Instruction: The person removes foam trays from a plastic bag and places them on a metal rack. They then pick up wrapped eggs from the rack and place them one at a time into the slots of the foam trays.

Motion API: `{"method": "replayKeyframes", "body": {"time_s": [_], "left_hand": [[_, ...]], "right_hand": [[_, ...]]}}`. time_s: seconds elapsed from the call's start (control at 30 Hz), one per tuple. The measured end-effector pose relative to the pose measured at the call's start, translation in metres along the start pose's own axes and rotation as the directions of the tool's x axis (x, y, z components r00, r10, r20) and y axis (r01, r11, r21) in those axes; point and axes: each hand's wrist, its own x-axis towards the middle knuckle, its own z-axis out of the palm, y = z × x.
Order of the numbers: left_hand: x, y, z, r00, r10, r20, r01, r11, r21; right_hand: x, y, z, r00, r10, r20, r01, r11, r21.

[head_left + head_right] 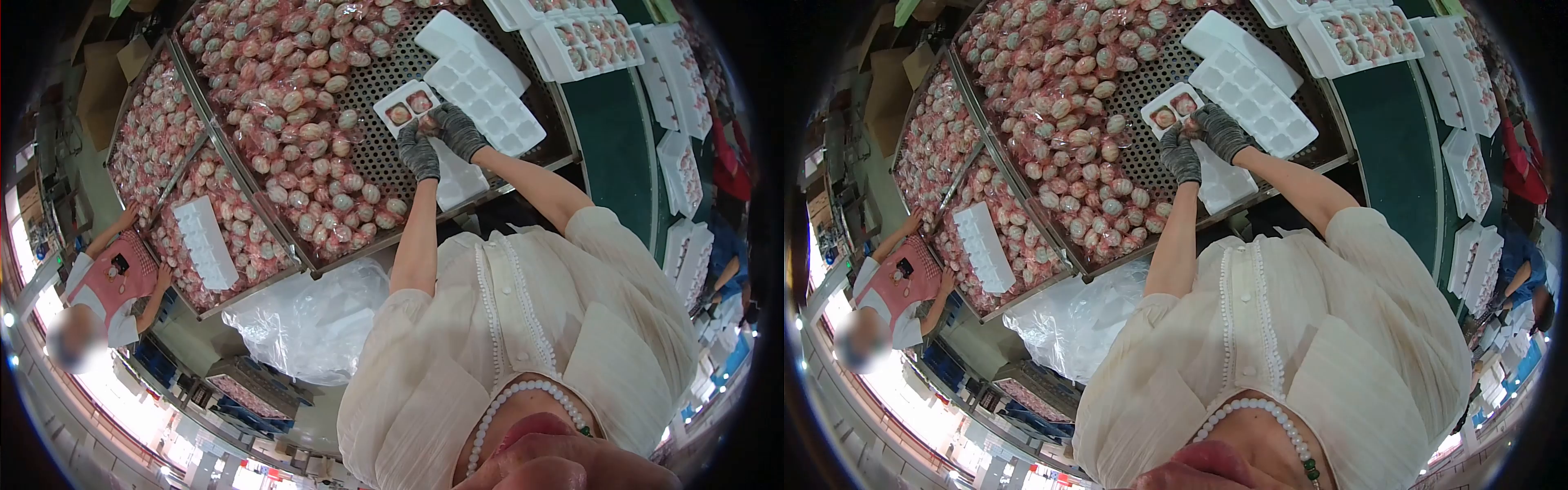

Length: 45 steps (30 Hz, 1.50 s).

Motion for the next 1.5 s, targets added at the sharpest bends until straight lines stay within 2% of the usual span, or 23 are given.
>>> {"method": "replayKeyframes", "body": {"time_s": [0.03,0.1,0.17,0.3,0.47,0.57,0.6,0.67,0.8,0.87,0.93,0.97,1.0,1.03,1.07,1.1,1.13,1.17,1.23,1.27,1.33,1.4,1.5], "left_hand": [[-0.002,0.008,-0.003,0.995,0.095,0.031,-0.096,0.995,0.034],[-0.001,-0.003,-0.006,0.984,0.157,0.082,-0.166,0.980,0.114],[0.003,0.001,-0.008,0.944,0.219,0.247,-0.291,0.904,0.312],[0.005,0.006,-0.004,0.864,0.378,0.333,-0.494,0.765,0.414],[0.029,-0.016,-0.009,0.826,0.207,0.524,-0.515,0.654,0.554],[0.049,-0.016,-0.024,0.778,0.352,0.521,-0.589,0.696,0.410],[0.060,-0.021,-0.030,0.874,0.231,0.427,-0.463,0.662,0.590],[0.093,-0.040,-0.050,0.843,0.514,0.155,-0.469,0.564,0.680],[0.139,-0.022,-0.082,0.817,0.516,0.258,-0.440,0.266,0.858],[0.145,-0.026,-0.084,0.895,0.142,0.422,-0.440,0.128,0.889],[0.154,-0.040,-0.085,0.877,0.145,0.458,-0.479,0.199,0.855],[0.156,-0.048,-0.086,0.861,0.147,0.487,-0.509,0.266,0.819],[0.147,-0.043,-0.093,0.915,0.303,0.268,-0.399,0.562,0.725],[0.137,-0.038,-0.098,0.914,0.301,0.272,-0.400,0.556,0.729],[0.128,-0.031,-0.104,0.981,0.081,0.178,-0.134,0.942,0.309],[0.123,-0.028,-0.108,0.963,-0.163,0.213,0.210,0.953,-0.218],[0.118,-0.031,-0.113,0.918,-0.152,0.366,0.343,0.767,-0.542],[0.108,-0.032,-0.115,0.917,-0.150,0.370,0.343,0.770,-0.538],[0.071,-0.006,-0.109,0.728,-0.184,0.660,0.675,0.356,-0.646],[0.062,-0.014,-0.097,0.670,-0.129,0.731,0.742,0.140,-0.656],[0.047,-0.021,-0.081,0.594,-0.076,0.801,0.790,0.243,-0.563],[0.035,-0.024,-0.068,0.470,-0.006,0.883,0.821,0.370,-0.435],[-0.009,-0.017,-0.049,0.584,-0.110,0.804,0.745,0.466,-0.477]], "right_hand": [[0.003,-0.001,-0.002,1.000,-0.003,0.008,0.003,1.000,-0.001],[0.006,-0.007,-0.006,0.997,0.021,0.069,0.005,0.930,-0.368],[0.012,0.006,-0.011,0.988,-0.028,0.153,0.090,0.907,-0.412],[0.023,-0.012,-0.020,0.959,0.009,0.283,0.183,0.744,-0.643],[0.037,-0.009,0.002,0.877,0.155,0.455,0.214,0.722,-0.658],[0.042,-0.011,0.008,0.864,0.174,0.473,0.270,0.634,-0.725],[0.039,-0.001,0.015,0.863,0.144,0.485,0.326,0.575,-0.750],[0.038,0.003,0.015,0.846,0.077,0.528,0.425,0.501,-0.754],[0.037,0.017,0.024,0.854,0.145,0.499,0.382,0.475,-0.792],[0.031,0.001,0.013,0.889,0.139,0.436,0.291,0.566,-0.772],[0.038,-0.016,0.002,0.918,0.131,0.373,0.204,0.651,-0.731],[0.047,-0.024,-0.002,0.896,0.260,0.359,0.114,0.648,-0.753],[0.047,-0.026,-0.004,0.855,0.387,0.346,0.025,0.634,-0.773],[0.042,-0.024,-0.006,0.854,0.388,0.347,0.022,0.640,-0.768],[0.037,-0.023,-0.009,0.918,0.280,0.280,-0.085,0.830,-0.551],[0.034,-0.024,-0.010,0.965,0.195,0.173,-0.143,0.951,-0.275],[0.034,-0.026,-0.002,0.939,0.278,0.203,-0.276,0.960,-0.040],[0.033,-0.028,0.005,0.940,0.280,0.198,-0.278,0.960,-0.036],[0.033,-0.040,0.013,0.962,0.169,0.216,-0.219,0.948,0.231],[0.033,-0.044,0.011,0.899,0.180,0.398,-0.313,0.902,0.299],[0.033,-0.031,0.012,0.719,0.135,0.682,-0.384,0.895,0.228],[0.012,-0.019,-0.001,0.689,0.142,0.711,-0.381,0.905,0.189],[-0.017,-0.029,-0.034,0.655,0.220,0.723,-0.360,0.932,0.043]]}}
